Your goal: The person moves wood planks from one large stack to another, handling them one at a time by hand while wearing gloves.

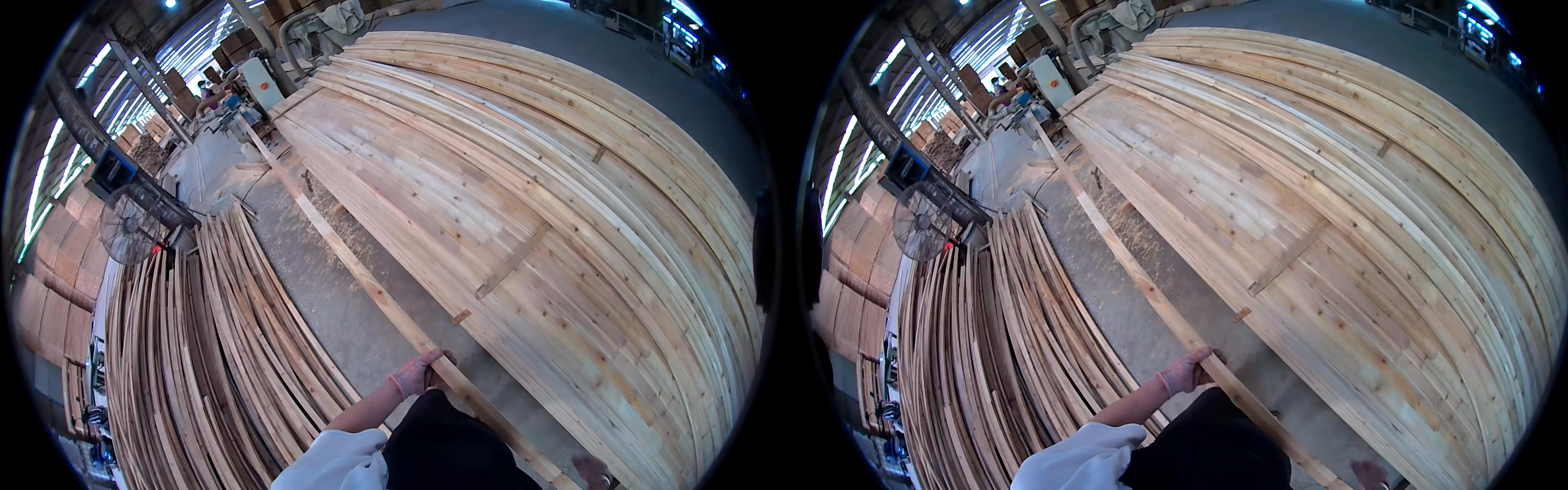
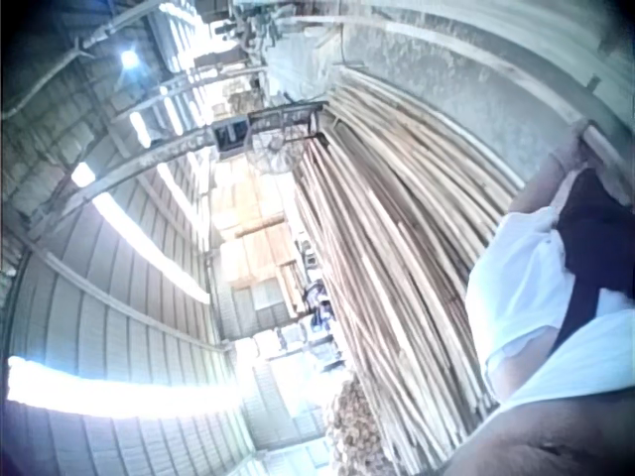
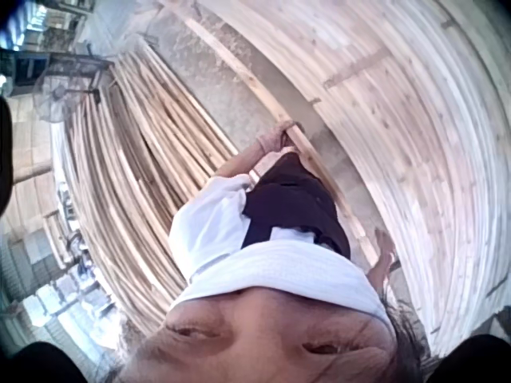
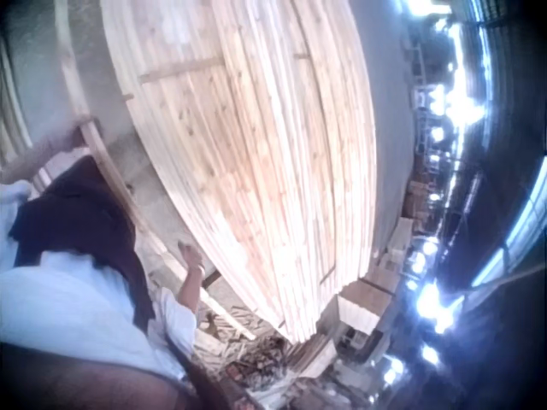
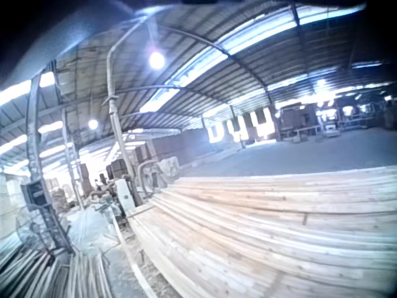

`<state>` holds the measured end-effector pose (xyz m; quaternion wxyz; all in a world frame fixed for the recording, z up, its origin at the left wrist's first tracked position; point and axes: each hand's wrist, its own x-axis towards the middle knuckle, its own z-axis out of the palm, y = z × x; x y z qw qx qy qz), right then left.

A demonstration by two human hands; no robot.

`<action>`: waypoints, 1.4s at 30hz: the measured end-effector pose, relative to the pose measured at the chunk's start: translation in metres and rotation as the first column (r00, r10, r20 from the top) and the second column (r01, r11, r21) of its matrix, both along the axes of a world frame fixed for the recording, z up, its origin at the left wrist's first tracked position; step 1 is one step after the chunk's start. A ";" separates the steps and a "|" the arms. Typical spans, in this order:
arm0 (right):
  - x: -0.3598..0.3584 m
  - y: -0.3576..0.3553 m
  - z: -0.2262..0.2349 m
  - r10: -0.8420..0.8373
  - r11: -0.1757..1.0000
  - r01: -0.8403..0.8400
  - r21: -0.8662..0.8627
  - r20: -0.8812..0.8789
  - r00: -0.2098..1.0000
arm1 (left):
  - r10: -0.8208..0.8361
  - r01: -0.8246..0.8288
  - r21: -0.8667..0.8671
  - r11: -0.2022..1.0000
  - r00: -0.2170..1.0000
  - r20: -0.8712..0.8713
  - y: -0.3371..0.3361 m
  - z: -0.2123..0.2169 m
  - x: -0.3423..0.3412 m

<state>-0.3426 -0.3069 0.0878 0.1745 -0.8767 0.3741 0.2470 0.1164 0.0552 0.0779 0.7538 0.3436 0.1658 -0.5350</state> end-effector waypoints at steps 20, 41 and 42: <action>0.308 0.159 0.083 -0.076 0.911 0.250 -0.327 0.464 0.883 | 0.571 -0.724 0.118 0.680 0.624 0.533 0.074 0.031 0.426; 0.481 0.201 0.071 0.215 0.964 -0.247 0.098 0.259 0.942 | -0.474 0.518 -0.126 0.846 0.840 0.265 0.074 -0.092 0.250; 0.456 0.187 0.072 0.135 0.985 -0.144 0.099 0.099 0.986 | -0.428 0.440 -0.004 0.898 0.875 0.226 0.080 -0.080 0.262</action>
